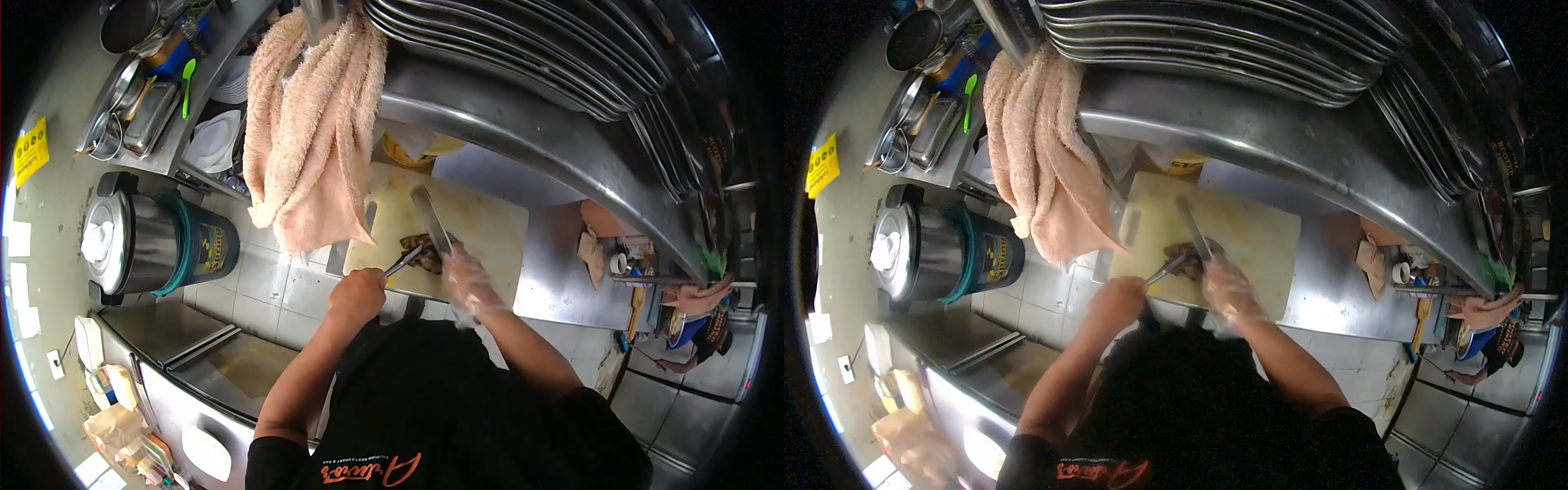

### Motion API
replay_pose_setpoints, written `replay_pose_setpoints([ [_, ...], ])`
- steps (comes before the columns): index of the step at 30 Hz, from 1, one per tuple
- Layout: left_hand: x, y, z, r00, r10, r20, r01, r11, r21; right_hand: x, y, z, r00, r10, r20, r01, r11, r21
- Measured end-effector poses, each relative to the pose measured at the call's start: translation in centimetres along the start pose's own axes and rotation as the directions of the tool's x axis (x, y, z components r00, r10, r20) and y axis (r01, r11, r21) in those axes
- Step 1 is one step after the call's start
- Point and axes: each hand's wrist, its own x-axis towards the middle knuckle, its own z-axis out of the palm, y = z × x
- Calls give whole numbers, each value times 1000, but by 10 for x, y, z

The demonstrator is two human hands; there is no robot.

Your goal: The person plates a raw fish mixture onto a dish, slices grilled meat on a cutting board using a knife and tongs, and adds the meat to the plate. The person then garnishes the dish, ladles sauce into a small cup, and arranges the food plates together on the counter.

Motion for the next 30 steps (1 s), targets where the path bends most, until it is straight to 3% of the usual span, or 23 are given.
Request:
replay_pose_setpoints([
  [2, -3, 0, 3, 1000, -3, 21, 3, 1000, 5, 27, -2, -17, 994, -103, 29, 100, 989, 106],
  [4, 1, -4, 2, 1000, 6, 5, -6, 1000, 5, 62, 7, -91, 900, -147, 411, 150, 988, 26],
  [7, 1, -2, -4, 1000, -16, 14, 16, 1000, -26, 9, -11, -100, 900, 170, 402, -306, 903, 303],
  [8, 2, -1, -3, 1000, -14, 8, 14, 999, -34, 1, -12, -101, 869, 265, 417, -433, 814, 386],
  [9, 1, -2, -3, 1000, -12, 4, 12, 999, -37, 12, -18, -102, 781, 311, 541, -580, 683, 445],
  [12, 3, -5, 2, 1000, 1, -5, -1, 1000, -5, 69, -3, -97, 809, 252, 532, -537, 686, 492],
  [14, 4, -6, -2, 1000, 15, -13, -15, 1000, 4, 69, -3, -85, 881, 235, 411, -436, 742, 510],
  [17, 2, -4, -4, 999, 36, -10, -36, 999, -12, -10, -10, -15, 986, 155, 60, -166, 894, 416],
  [19, 8, -12, 3, 998, 55, -8, -55, 998, 20, -5, -7, -21, 999, 51, 6, -50, 937, 346],
  [23, -3, -8, 0, 998, 59, -21, -59, 998, -1, 67, 4, -63, 958, -101, 268, 8, 944, 329],
  [25, -8, -8, -10, 997, 61, -52, -64, 997, -50, 40, 17, 1, 965, -259, 45, 263, 955, -135],
  [27, -11, -14, -13, 996, 24, -84, -24, 1000, -4, 8, 10, -5, 964, -267, -6, 264, 958, -109],
  [28, -11, -15, -14, 995, 6, -102, -5, 1000, 18, 3, 2, -68, 985, -171, 35, 164, 975, 153],
  [30, -12, -13, -18, 998, 7, -61, -6, 1000, 25, -6, -11, -85, 1000, -4, 23, -7, 872, 489],
])
